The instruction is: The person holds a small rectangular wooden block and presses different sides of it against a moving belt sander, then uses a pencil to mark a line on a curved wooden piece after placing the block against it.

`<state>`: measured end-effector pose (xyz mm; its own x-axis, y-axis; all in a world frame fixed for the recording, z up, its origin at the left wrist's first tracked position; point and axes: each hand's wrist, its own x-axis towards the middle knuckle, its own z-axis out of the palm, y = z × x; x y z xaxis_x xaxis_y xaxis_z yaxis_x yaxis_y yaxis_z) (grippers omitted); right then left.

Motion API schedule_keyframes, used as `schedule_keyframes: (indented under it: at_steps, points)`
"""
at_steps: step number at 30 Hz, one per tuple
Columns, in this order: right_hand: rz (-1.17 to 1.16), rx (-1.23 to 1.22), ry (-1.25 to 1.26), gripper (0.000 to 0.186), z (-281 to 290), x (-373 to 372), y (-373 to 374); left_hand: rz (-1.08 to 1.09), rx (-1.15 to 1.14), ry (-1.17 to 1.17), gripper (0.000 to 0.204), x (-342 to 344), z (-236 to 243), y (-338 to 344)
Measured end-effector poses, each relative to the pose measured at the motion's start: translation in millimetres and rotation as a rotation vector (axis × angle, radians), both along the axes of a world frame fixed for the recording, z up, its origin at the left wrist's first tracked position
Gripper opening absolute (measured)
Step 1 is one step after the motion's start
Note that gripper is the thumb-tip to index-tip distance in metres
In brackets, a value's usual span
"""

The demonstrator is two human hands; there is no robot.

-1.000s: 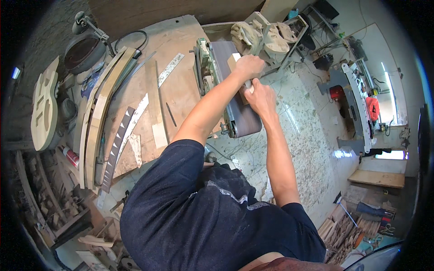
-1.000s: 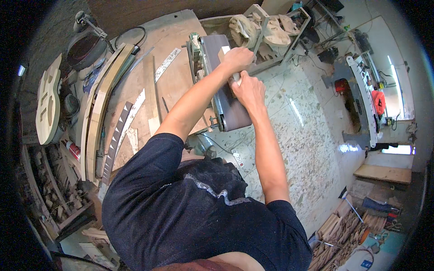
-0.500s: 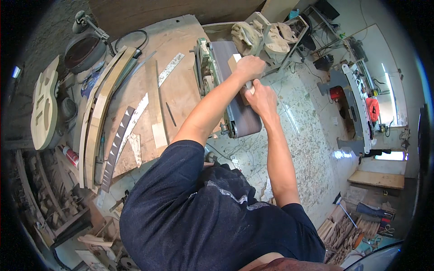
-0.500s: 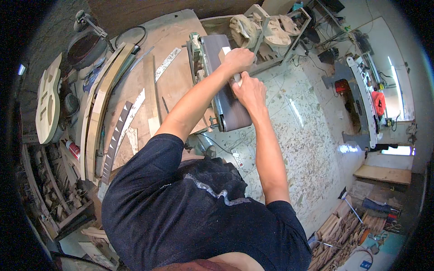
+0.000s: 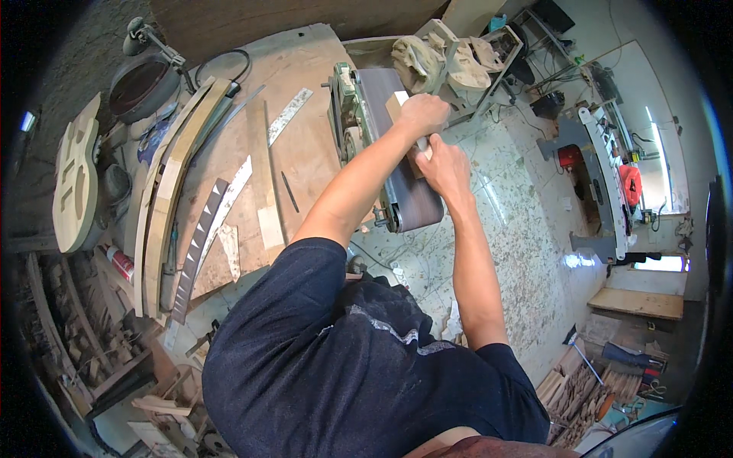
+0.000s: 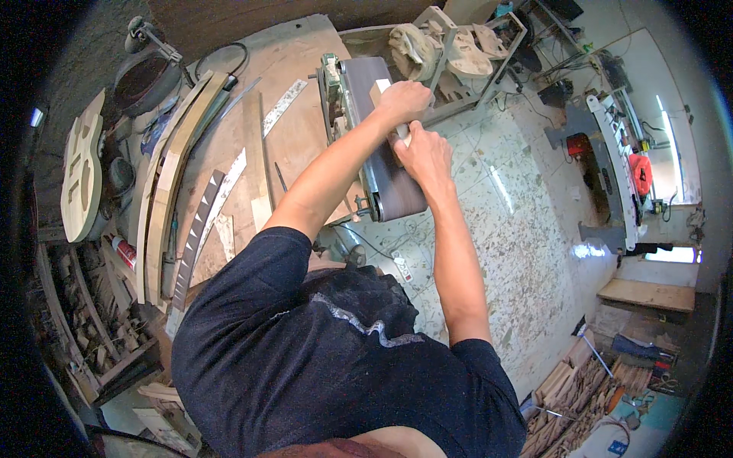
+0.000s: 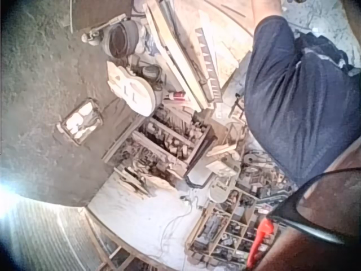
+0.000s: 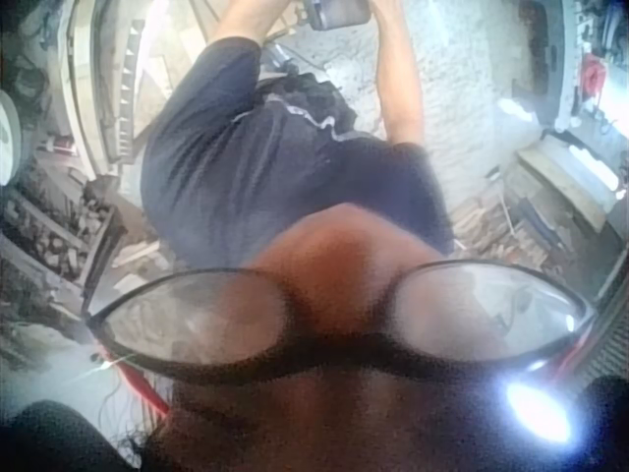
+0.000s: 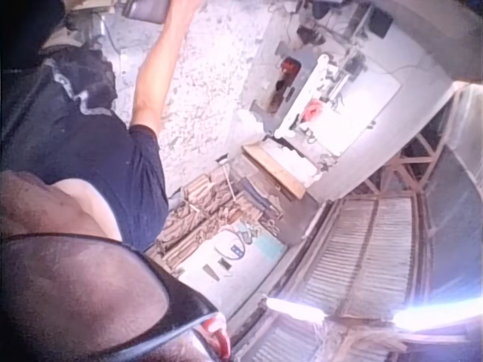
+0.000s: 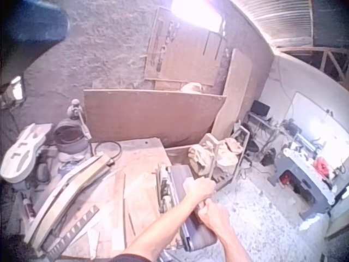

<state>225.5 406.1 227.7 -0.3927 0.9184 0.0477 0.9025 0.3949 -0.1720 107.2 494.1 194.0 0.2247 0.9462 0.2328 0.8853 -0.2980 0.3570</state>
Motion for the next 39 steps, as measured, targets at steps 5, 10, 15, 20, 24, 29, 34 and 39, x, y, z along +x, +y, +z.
schedule_keyframes:
  at_steps: [5,10,15,20,24,29,34,39]
  points:
    - [0.015,-0.003,-0.011,0.033,1,1,-1,0.003,0.007,0.012,0.020,-1,-4,0]
    - [0.086,0.009,-0.004,0.033,-2,7,6,0.055,0.003,-0.022,0.023,1,-16,9]
    - [0.094,-0.018,-0.002,0.033,-1,8,6,0.053,0.067,0.066,0.026,2,-25,13]
    - [0.103,-0.018,0.012,0.031,3,7,3,0.071,0.057,0.095,0.029,0,-24,11]
    - [0.113,-0.019,0.008,0.031,1,7,6,0.094,0.052,0.118,0.030,-1,-23,8]
    - [0.132,-0.014,0.037,0.030,0,3,3,0.114,0.085,0.137,0.031,-8,-32,13]
    - [0.123,-0.010,0.038,0.031,-2,2,4,0.058,0.094,0.117,0.031,-12,-23,5]
    - [0.128,-0.005,0.053,0.030,-2,0,1,0.078,0.079,0.119,0.033,-16,-21,2]
